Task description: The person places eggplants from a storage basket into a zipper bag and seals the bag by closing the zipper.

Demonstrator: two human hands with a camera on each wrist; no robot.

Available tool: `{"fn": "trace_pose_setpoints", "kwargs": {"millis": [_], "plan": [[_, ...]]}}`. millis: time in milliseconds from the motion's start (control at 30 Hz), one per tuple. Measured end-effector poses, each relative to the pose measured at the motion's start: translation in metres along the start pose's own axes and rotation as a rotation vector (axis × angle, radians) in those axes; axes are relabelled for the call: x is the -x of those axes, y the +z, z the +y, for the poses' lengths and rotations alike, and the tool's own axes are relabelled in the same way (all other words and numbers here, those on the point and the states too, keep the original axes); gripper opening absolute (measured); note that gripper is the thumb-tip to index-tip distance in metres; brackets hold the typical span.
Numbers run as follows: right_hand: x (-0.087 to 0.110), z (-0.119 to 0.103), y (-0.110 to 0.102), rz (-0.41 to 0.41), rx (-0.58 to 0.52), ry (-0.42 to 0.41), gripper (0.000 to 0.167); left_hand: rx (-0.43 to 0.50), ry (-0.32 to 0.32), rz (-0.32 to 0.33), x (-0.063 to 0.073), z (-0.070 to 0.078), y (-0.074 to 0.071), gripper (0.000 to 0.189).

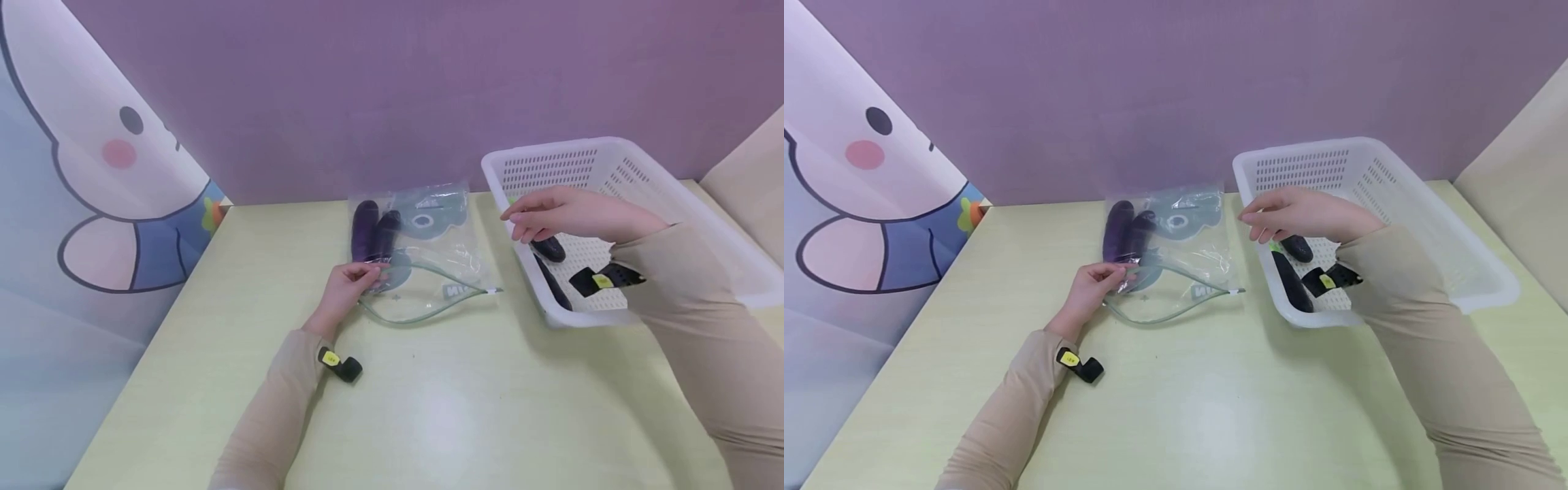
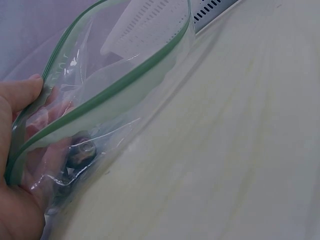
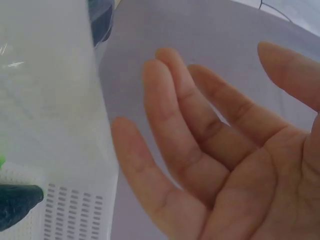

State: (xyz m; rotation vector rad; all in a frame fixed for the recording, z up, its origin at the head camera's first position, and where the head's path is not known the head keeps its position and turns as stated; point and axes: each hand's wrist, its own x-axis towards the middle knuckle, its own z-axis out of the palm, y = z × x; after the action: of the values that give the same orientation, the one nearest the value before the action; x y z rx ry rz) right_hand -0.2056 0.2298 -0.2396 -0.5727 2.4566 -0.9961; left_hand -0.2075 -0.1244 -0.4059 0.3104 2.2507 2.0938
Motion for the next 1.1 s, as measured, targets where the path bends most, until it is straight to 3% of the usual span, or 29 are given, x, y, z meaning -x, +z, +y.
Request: {"fn": "trace_pose_setpoints", "kwargs": {"millis": [300,633,1100], "plan": [[-0.004,0.026,-0.015,-0.037,-0.098,0.008,0.046,0.003,0.008,-0.001,-0.001,-0.001,0.000,0.021],[-0.017,0.057,-0.020,0.026,-0.172,0.072,0.043,0.012,0.008,-0.003,0.001,0.001,0.001,0.022],[-0.033,0.075,-0.023,0.081,-0.178,0.172,0.053,-0.005,-0.010,-0.006,0.000,0.000,-0.001,0.021]]}}
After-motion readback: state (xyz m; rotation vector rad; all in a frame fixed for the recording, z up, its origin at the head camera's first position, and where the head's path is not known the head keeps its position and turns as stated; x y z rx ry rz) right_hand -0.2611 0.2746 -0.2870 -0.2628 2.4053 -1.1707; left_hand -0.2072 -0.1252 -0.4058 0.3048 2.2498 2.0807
